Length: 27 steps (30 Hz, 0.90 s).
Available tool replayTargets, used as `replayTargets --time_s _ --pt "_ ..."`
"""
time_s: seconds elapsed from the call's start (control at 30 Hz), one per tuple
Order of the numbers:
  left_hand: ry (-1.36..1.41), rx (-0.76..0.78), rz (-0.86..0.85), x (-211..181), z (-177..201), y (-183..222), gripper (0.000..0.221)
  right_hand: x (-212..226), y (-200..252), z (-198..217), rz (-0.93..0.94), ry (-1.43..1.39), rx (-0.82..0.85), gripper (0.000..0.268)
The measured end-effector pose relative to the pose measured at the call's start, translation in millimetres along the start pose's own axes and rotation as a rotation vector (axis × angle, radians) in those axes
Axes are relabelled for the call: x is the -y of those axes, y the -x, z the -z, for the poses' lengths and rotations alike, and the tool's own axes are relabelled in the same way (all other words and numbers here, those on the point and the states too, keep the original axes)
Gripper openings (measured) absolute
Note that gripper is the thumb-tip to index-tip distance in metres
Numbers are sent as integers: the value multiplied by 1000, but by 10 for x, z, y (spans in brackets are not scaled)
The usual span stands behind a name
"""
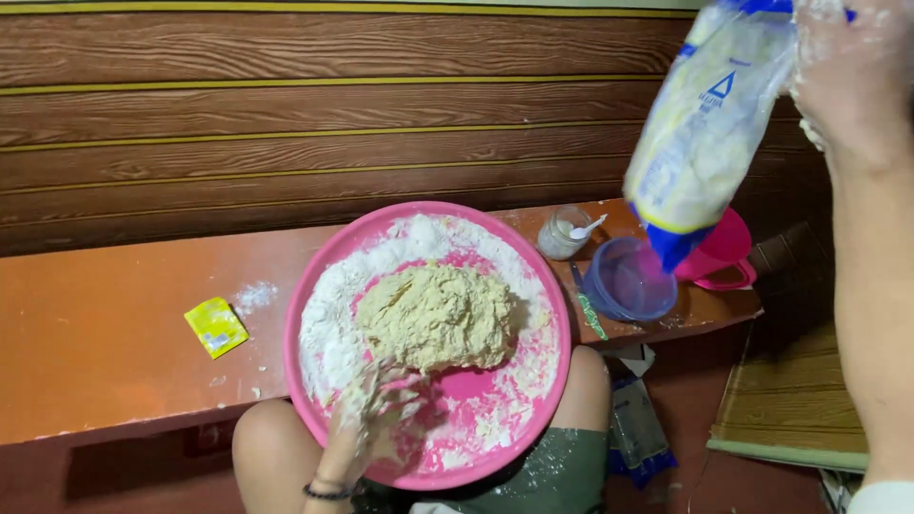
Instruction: A person is kneading a large mass of dough in a pink tray on a wooden bench, periodically adding flour from a bag to adjust the consistency.
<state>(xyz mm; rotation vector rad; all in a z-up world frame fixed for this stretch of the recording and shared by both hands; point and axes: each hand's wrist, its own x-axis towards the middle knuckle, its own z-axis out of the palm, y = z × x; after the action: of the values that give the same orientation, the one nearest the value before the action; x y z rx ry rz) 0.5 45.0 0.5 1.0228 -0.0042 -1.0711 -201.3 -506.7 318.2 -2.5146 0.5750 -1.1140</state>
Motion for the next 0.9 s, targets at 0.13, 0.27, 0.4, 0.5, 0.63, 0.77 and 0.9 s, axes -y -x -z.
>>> replayTargets --time_s 0.13,0.27,0.4,0.5,0.63,0.77,0.9 --pt "-613 3 -350 315 679 -140 61 -1138 -130 -57 120 593 -157 43" --pt "-260 -512 200 -532 -336 216 68 -1458 -60 -160 -145 583 -168 48" --pt "-280 -502 230 -540 -469 170 78 -2070 121 -486 -231 622 -216 55" --pt "-196 -423 171 -423 -351 77 71 -2289 310 -851 -424 417 -195 58" --pt "-961 -75 -268 -157 46 -85 38 -2591 697 -1447 -321 919 20 69" --pt "-1700 111 -685 68 389 -283 61 -2347 955 -1807 -266 796 109 67" --pt "-1245 74 -625 -484 -227 -157 32 -1103 665 -1357 -462 672 552 78"
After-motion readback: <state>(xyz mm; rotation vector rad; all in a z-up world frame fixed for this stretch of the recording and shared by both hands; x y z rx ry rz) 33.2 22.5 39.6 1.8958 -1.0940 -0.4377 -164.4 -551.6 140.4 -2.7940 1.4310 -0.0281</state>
